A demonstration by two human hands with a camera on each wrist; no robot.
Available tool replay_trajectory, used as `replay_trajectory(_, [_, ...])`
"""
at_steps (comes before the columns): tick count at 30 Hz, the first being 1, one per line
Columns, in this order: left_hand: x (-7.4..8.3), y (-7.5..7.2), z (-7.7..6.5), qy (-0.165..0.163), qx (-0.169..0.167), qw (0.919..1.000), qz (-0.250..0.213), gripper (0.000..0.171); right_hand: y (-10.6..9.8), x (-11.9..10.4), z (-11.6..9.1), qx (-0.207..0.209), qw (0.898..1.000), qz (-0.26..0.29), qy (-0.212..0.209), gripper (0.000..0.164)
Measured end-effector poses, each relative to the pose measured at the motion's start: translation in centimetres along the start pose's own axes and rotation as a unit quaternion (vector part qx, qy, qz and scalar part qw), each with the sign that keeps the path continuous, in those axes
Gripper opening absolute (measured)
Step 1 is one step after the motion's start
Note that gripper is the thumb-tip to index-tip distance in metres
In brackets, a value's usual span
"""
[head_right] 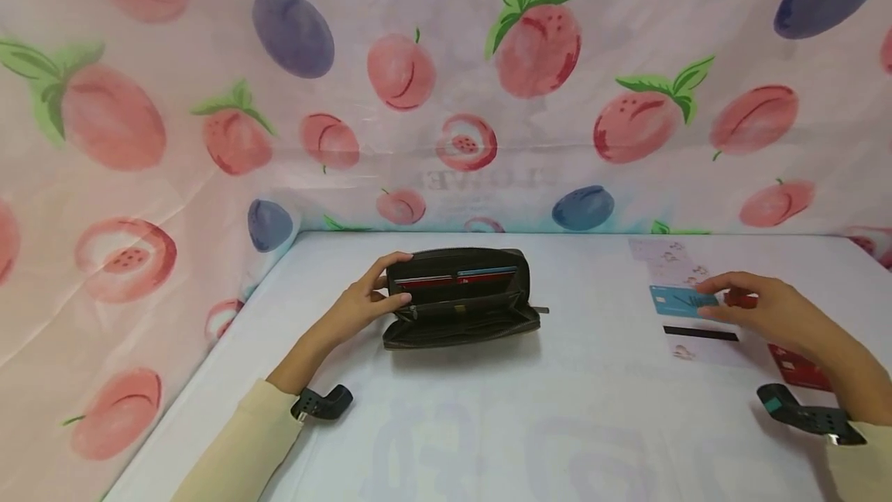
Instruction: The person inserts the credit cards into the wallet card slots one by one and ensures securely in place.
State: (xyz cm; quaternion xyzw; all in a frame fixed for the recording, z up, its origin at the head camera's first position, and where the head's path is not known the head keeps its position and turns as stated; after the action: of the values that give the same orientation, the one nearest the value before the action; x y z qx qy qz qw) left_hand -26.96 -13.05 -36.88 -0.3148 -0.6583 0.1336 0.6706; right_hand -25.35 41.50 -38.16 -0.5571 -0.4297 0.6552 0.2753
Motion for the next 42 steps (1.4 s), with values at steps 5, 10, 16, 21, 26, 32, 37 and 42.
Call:
replay_trajectory(5, [0.0,0.0,0.0,0.003,-0.004,0.9999,-0.011,0.059,0.3,0.0,-0.7,-0.025,0.999,-0.014,-0.026,0.059])
replay_trajectory(10, [0.3,0.0,-0.1,0.008,-0.010,0.9999,-0.010,0.059,0.9,0.5,-1.4,-0.057,0.998,0.010,-0.033,0.055])
replay_trajectory(16, [0.2,-0.4,-0.3,0.011,0.001,0.9999,-0.001,0.059,1.8,0.9,-1.4,-0.067,0.996,0.037,-0.033,0.056])
replay_trajectory(21, [0.2,-0.2,-0.1,0.015,-0.011,0.9998,-0.006,0.059,2.2,1.2,-1.8,-0.063,0.996,0.036,-0.046,0.059])
replay_trajectory(26, [0.2,-0.1,0.0,0.016,-0.009,0.9998,-0.007,0.058,2.1,1.3,-1.9,-0.064,0.996,0.031,-0.050,0.062])
replay_trajectory(32, [0.2,-0.2,-0.1,0.017,-0.010,0.9997,-0.010,0.059,1.7,1.2,-1.4,-0.075,0.997,-0.003,-0.024,0.070])
replay_trajectory(37, [0.1,-0.2,0.0,0.011,-0.005,0.9999,-0.003,0.058,1.5,0.9,-1.2,-0.076,0.996,-0.047,-0.025,0.073])
replay_trajectory(42, [0.2,-0.2,0.0,0.008,-0.002,1.0000,0.001,0.058,1.1,0.8,-1.2,-0.067,0.995,-0.064,-0.035,0.071])
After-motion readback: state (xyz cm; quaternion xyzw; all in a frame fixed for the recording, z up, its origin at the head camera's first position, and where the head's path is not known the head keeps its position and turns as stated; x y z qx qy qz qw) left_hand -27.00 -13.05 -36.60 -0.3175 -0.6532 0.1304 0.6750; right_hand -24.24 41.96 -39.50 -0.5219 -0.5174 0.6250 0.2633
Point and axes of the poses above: each hand's wrist, its own z-axis towards the middle knuckle, its own y-axis out of the palm, x = y × z, the point moved 4 cm from there along z, towards the middle knuckle, and after that the axes turned 11 degrees about -y, right-handed, at the moved point
